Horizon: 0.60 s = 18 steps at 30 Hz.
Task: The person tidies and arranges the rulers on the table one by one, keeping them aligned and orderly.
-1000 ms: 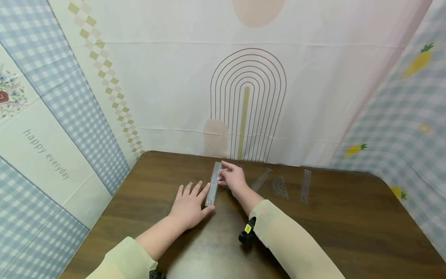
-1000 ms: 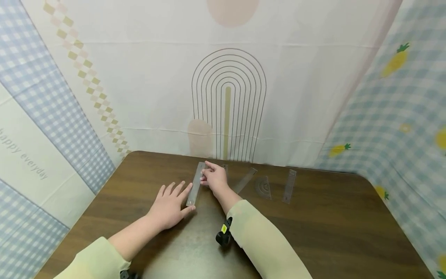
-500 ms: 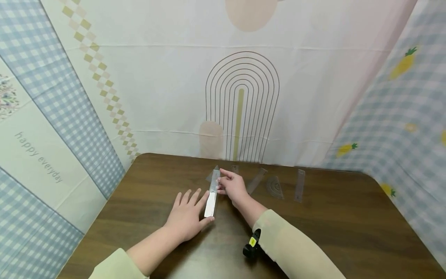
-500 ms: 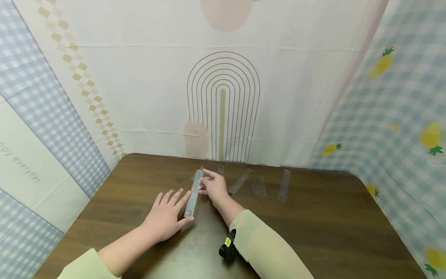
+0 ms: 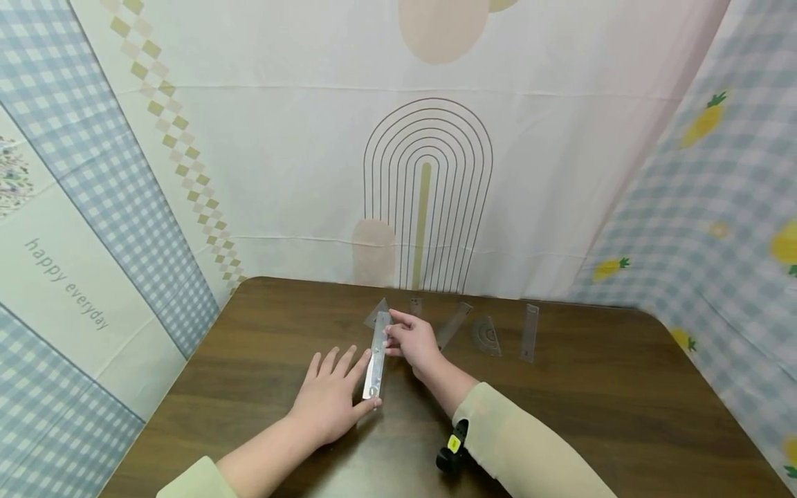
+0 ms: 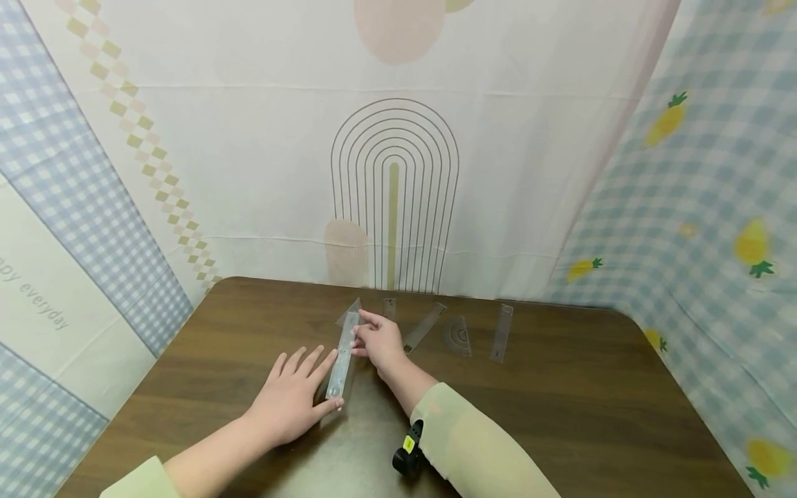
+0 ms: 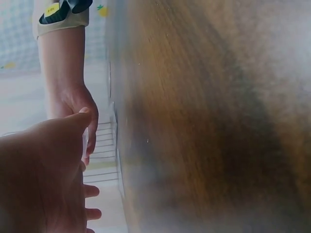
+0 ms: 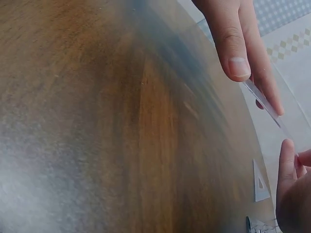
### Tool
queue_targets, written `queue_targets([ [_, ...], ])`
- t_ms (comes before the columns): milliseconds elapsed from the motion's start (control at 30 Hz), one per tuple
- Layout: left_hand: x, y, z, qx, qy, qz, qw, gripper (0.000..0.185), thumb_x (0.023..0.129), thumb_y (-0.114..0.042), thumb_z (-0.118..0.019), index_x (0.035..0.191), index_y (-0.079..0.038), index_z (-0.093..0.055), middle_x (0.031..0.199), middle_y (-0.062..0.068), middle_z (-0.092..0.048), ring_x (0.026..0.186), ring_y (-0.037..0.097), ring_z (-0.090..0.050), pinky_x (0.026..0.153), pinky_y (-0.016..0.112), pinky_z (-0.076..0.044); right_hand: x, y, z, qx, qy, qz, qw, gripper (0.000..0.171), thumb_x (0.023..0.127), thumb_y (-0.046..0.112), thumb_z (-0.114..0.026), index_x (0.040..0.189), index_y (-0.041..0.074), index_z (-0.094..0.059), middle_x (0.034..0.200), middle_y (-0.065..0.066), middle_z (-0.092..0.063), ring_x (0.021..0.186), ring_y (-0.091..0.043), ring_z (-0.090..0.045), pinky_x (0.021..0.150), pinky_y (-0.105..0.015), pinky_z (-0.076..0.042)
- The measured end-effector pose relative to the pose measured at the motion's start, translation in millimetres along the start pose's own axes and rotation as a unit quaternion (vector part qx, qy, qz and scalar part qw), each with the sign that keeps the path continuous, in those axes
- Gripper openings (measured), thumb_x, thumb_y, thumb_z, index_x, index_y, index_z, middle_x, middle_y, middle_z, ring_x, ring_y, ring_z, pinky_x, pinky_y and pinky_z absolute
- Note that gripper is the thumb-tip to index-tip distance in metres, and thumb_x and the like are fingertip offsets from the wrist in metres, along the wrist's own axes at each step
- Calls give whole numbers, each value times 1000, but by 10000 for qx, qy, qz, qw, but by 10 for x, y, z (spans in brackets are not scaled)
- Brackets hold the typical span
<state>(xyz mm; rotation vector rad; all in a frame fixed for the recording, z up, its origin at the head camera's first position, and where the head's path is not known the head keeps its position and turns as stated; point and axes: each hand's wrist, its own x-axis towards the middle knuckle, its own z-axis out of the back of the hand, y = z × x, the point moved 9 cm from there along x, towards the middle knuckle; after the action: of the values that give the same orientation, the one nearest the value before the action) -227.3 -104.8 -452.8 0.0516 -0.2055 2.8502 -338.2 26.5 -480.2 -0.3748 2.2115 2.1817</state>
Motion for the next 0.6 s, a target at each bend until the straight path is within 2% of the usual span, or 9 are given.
queue_targets([
  [267, -111, 19, -30, -21, 144, 12, 9999, 85, 90, -70, -51, 157, -21, -32, 157, 13, -35, 142, 42, -30, 115, 62, -18, -77, -71, -74, 9, 177, -80, 9998, 48, 96, 4, -59, 144, 4, -51, 95, -12, -66, 72, -16, -64, 69, -31, -59],
  [600, -257, 44, -39, -39, 80, 10, 10000, 85, 89, -68, -56, 154, -17, -39, 153, 15, -41, 139, 43, -35, 113, 62, -21, -173, -171, -200, 52, 373, -71, 9993, 47, 95, 0, -59, 142, 0, -50, 96, -14, -68, 69, -16, -65, 64, -31, -60],
])
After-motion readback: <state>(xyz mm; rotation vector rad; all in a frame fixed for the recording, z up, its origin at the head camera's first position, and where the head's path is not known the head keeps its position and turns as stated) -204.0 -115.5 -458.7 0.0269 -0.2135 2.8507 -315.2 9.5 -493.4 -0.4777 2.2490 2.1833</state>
